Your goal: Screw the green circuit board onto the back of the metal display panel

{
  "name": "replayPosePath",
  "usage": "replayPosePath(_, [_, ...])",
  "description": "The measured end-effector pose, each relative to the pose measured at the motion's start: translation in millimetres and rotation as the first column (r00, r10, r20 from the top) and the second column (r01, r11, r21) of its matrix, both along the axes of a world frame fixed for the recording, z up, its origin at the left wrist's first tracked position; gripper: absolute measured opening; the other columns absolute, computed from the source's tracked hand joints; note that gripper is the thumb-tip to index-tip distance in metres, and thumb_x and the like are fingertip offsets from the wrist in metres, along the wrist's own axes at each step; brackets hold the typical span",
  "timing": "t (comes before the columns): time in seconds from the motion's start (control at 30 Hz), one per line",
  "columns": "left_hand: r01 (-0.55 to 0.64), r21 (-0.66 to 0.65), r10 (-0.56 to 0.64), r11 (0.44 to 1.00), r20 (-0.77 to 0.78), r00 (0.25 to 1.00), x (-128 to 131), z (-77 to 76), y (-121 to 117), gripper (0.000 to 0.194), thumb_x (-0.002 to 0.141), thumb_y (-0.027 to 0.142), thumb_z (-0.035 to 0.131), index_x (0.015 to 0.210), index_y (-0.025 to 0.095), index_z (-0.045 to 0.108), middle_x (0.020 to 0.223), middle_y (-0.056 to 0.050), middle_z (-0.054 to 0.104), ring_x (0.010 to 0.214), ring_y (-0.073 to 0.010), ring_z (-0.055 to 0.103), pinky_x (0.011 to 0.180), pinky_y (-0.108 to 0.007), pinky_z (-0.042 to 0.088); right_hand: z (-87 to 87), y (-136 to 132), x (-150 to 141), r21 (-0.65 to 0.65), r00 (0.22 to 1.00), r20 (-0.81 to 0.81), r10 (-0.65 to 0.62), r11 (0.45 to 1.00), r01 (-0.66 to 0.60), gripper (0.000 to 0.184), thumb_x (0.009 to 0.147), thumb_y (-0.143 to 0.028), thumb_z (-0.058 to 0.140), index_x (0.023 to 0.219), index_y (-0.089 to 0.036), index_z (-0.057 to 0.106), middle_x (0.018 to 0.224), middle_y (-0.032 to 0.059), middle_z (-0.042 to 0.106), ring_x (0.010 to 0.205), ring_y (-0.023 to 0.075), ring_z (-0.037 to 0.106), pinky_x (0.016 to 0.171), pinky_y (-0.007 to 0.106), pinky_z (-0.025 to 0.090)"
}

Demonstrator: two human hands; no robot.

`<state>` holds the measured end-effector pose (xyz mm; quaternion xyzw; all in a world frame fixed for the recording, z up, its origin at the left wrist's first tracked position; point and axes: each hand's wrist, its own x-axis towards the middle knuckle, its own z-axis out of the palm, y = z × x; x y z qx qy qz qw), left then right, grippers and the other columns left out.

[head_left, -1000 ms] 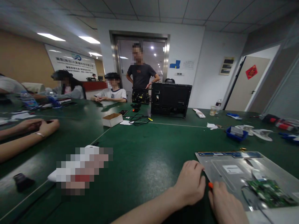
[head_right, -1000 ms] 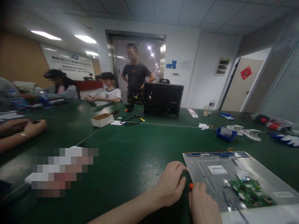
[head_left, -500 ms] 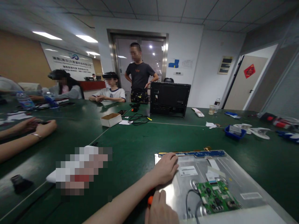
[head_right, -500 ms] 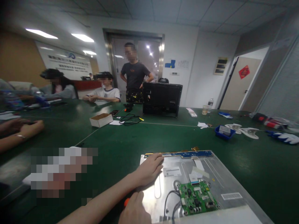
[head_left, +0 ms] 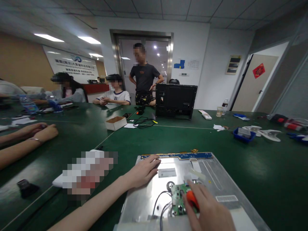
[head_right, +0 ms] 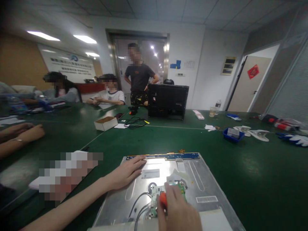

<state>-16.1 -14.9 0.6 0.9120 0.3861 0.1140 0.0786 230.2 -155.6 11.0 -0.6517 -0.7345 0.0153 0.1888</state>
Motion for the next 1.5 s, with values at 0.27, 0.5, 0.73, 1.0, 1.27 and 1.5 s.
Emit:
replayPosePath(0.27, [0.008,0.038,-0.006,0.999,-0.052,0.999,-34.0,5.9,2.6,0.04,0.099,0.03,0.042,0.137,0.02,0.052,0.146,-0.011,0.051,0.134,-0.0267,0.048,0.112,-0.042,0.038,-23.2,31.2,89.0,-0.241,0.993,0.069,-0.097,0.964,0.111,0.045,0.093,-0.038,0.043,0.131,-0.023,0.062,0.138,0.0091,0.061,0.116,0.0304,0.065,0.089,0.042,0.056])
replayPosePath(0.5, [0.0,0.069,0.002,0.998,-0.024,1.0,-35.1,4.2,15.6,0.036,0.101,0.029,0.039,0.13,0.021,0.059,0.138,-0.008,0.06,0.128,-0.0232,0.055,0.11,-0.038,0.041,-38.5,22.4,84.2,-0.307,0.99,0.02,-0.141,0.942,0.14,0.05,0.093,-0.042,0.043,0.137,-0.023,0.058,0.14,0.0092,0.058,0.112,0.0304,0.067,0.089,0.046,0.058])
replayPosePath(0.73, [-0.061,0.08,0.061,0.995,-0.002,0.998,-29.7,-2.2,24.1,0.029,0.1,0.024,0.043,0.122,0.02,0.062,0.132,-0.008,0.064,0.12,-0.0216,0.06,0.105,-0.035,0.045,-36.7,15.3,70.9,-0.343,0.981,0.025,-0.192,0.92,0.188,0.053,0.093,-0.044,0.04,0.138,-0.021,0.056,0.134,0.0111,0.063,0.103,0.0297,0.072,0.079,0.042,0.062])
replayPosePath(1.0, [-0.169,0.148,0.172,0.974,-0.004,0.985,-28.8,-0.2,23.2,0.022,0.098,0.028,0.045,0.1,0.019,0.065,0.107,-0.009,0.067,0.098,-0.0232,0.062,0.088,-0.035,0.048,-30.6,12.7,65.5,-0.361,0.979,0.033,-0.199,0.912,0.197,0.049,0.091,-0.041,0.047,0.134,-0.023,0.059,0.142,0.0094,0.057,0.106,0.0287,0.07,0.079,0.037,0.062])
replayPosePath(1.27, [-0.268,0.106,0.274,0.958,-0.049,0.96,-24.6,2.8,22.2,0.021,0.096,0.031,0.044,0.086,0.019,0.058,0.086,-0.006,0.067,0.08,-0.0212,0.062,0.073,-0.029,0.045,-15.8,33.9,54.9,-0.306,1.0,-0.019,-0.023,0.952,0.016,0.044,0.093,-0.036,0.046,0.132,-0.023,0.06,0.13,0.0123,0.064,0.106,0.0291,0.067,0.087,0.041,0.053])
replayPosePath(1.5, [-0.26,-0.018,0.261,0.965,0.029,0.965,-24.5,8.3,17.9,0.033,0.097,0.037,0.038,0.075,0.02,0.055,0.075,-0.005,0.066,0.069,-0.0208,0.061,0.064,-0.027,0.04,-7.0,54.2,48.3,-0.331,0.974,-0.151,0.17,0.919,-0.212,0.017,0.088,-0.02,0.052,0.091,-0.019,0.069,0.094,0.0071,0.07,0.091,0.0227,0.064,0.081,0.031,0.045])
